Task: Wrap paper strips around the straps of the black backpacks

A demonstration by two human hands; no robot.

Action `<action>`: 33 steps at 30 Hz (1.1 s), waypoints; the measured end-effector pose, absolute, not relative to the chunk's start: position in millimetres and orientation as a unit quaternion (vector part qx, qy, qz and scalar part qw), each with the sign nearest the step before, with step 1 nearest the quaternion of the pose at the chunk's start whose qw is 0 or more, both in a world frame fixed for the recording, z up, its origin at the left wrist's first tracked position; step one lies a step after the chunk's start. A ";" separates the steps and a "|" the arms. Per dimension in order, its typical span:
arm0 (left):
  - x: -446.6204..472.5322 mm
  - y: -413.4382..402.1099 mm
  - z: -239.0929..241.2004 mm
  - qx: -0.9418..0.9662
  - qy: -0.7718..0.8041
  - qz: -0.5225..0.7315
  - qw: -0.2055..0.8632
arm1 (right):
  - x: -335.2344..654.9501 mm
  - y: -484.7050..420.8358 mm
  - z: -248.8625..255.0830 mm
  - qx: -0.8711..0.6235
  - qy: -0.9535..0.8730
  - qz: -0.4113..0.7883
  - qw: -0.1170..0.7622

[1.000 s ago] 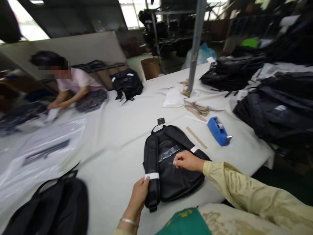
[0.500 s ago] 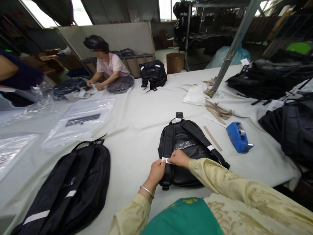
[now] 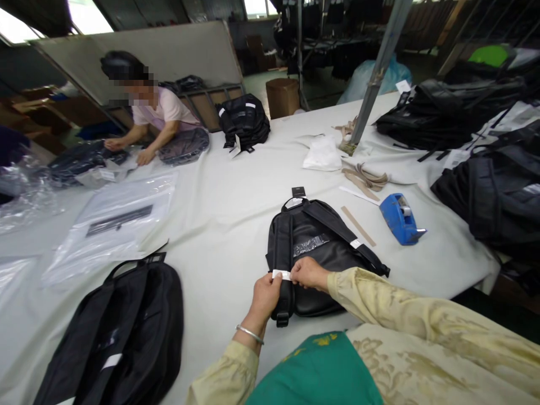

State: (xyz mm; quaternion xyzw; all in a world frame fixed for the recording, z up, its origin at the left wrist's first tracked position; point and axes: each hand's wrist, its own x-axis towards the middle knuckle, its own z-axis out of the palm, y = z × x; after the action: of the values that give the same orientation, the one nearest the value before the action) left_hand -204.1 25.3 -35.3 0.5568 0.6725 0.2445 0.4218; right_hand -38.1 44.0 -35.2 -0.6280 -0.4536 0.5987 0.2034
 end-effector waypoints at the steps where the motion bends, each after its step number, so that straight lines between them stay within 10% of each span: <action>1: -204.3 25.2 -34.1 0.558 0.674 0.242 0.419 | -37.6 43.2 -34.4 -0.638 -0.449 0.594 0.198; 19: -200.8 20.1 -41.9 0.131 0.542 0.387 0.735 | -30.4 34.7 -59.0 -0.281 -0.126 0.901 0.307; 28: -186.4 16.4 -37.8 0.078 0.570 0.359 0.735 | -29.4 36.7 -74.1 -0.503 -0.352 0.740 0.275; 33: -190.8 17.7 -36.2 0.223 0.592 0.345 0.694 | -30.9 27.5 -58.2 -0.453 -0.187 0.827 0.276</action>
State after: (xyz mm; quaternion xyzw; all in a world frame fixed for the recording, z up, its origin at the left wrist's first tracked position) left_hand -190.8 17.7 -36.2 0.2234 0.5916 0.3450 0.6936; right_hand -30.9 27.5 -58.2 -0.4526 -0.1875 0.8268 0.2764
